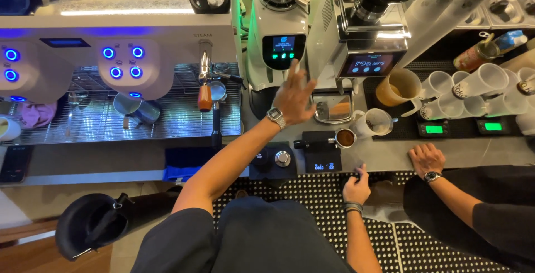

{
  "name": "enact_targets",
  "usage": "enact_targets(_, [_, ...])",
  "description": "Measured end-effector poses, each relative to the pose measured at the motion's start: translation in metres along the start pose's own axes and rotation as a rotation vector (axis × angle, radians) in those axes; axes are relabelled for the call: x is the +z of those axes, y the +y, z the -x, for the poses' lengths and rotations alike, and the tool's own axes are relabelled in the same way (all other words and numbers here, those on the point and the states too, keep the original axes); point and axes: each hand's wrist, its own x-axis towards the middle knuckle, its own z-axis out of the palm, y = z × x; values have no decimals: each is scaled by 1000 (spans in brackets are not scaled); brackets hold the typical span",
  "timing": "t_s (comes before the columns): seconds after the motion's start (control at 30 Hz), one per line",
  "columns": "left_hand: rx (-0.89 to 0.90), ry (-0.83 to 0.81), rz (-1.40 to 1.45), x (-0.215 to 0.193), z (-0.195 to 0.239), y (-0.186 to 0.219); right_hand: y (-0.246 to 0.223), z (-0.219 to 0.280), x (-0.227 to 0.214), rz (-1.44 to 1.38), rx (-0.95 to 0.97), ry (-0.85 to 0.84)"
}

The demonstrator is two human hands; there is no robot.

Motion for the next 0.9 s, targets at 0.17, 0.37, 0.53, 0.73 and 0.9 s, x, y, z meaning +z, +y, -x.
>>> enact_targets(0.17, [71,-99,75,53,36,-4,12,1,8,42,-41,47])
enact_targets(0.37, [83,-172,75,81,71,-8,22,-1,13,45,-56,23])
enact_targets(0.53, [42,-354,165,116,100,-1,14,-4,4,-10,-35,-82])
enact_targets(0.73, [161,-321,279,138,110,25,-9,-12,-31,-8,69,-474])
enact_targets(0.9, [303,-306,248,177,116,35,0,-16,-32,4,5,-533])
